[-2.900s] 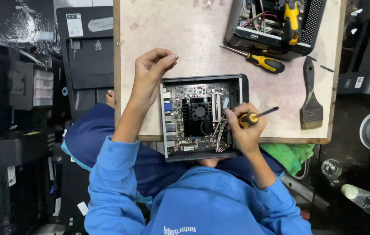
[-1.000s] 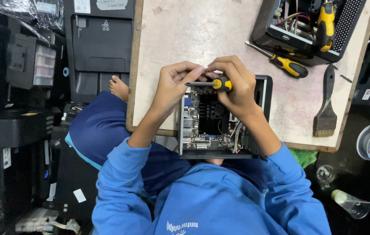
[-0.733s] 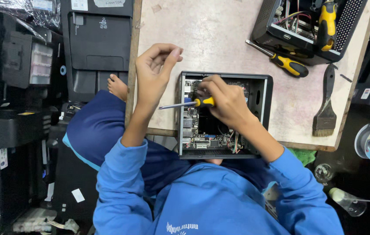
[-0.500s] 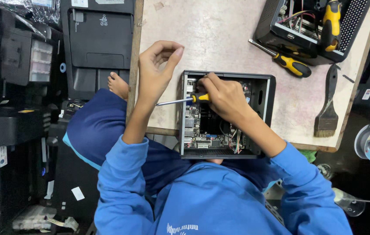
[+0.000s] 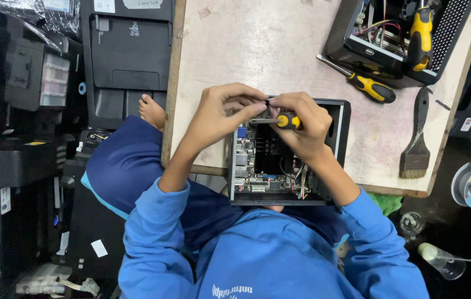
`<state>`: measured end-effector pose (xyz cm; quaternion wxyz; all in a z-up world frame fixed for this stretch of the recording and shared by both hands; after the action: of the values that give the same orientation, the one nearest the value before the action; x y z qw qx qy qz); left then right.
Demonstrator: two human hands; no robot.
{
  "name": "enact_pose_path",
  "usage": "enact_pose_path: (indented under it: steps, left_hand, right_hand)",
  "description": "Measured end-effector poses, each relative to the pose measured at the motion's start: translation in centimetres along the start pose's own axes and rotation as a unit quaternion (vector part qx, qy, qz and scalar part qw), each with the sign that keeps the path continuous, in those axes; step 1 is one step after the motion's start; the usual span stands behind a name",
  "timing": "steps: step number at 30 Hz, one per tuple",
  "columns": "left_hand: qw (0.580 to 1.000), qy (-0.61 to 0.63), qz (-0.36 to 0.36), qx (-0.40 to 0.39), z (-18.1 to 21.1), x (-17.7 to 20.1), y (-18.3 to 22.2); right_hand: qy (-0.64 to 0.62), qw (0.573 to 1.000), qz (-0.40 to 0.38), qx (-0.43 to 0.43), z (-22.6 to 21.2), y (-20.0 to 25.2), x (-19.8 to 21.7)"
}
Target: The person uses a screwdriver to tighten screws on the motherboard and case of a small form-factor computer. They adjust components inside the case and reposition the unit on the table to access different screw locations.
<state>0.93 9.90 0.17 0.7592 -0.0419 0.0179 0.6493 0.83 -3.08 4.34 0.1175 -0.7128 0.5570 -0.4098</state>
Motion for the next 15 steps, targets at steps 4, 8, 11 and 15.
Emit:
enact_pose_path:
  steps: [4, 8, 11, 15]
  left_hand:
    - [0.999, 0.000, 0.043, -0.027, 0.0, -0.8, 0.0]
    - [0.969, -0.121, 0.015, -0.213, 2.9, -2.7, 0.7]
    - [0.958, -0.125, 0.057, -0.252, 3.1, -3.5, 1.1]
    - [0.952, -0.056, 0.131, -0.273, 3.2, -2.8, 1.8]
  right_hand:
    - [-0.017, 1.000, 0.009, -0.022, 0.3, 0.0, 0.2]
    - [0.001, 0.997, 0.046, -0.065, 1.4, 0.6, 0.8]
    - [-0.001, 0.996, 0.049, -0.081, 1.6, 1.3, 0.7]
    - [0.020, 0.997, 0.025, -0.072, 1.1, 1.1, 0.0]
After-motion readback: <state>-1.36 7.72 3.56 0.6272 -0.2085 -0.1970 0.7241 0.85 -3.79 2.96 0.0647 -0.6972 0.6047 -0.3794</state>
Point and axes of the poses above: each hand's wrist, its own y-axis away from the middle knuckle, its own x-axis out of the back of the hand, z = x × y, the point moved 8 cm from there along -y, towards the middle knuckle, and after that the axes turned 1 degree about z, right-handed, at the moved point
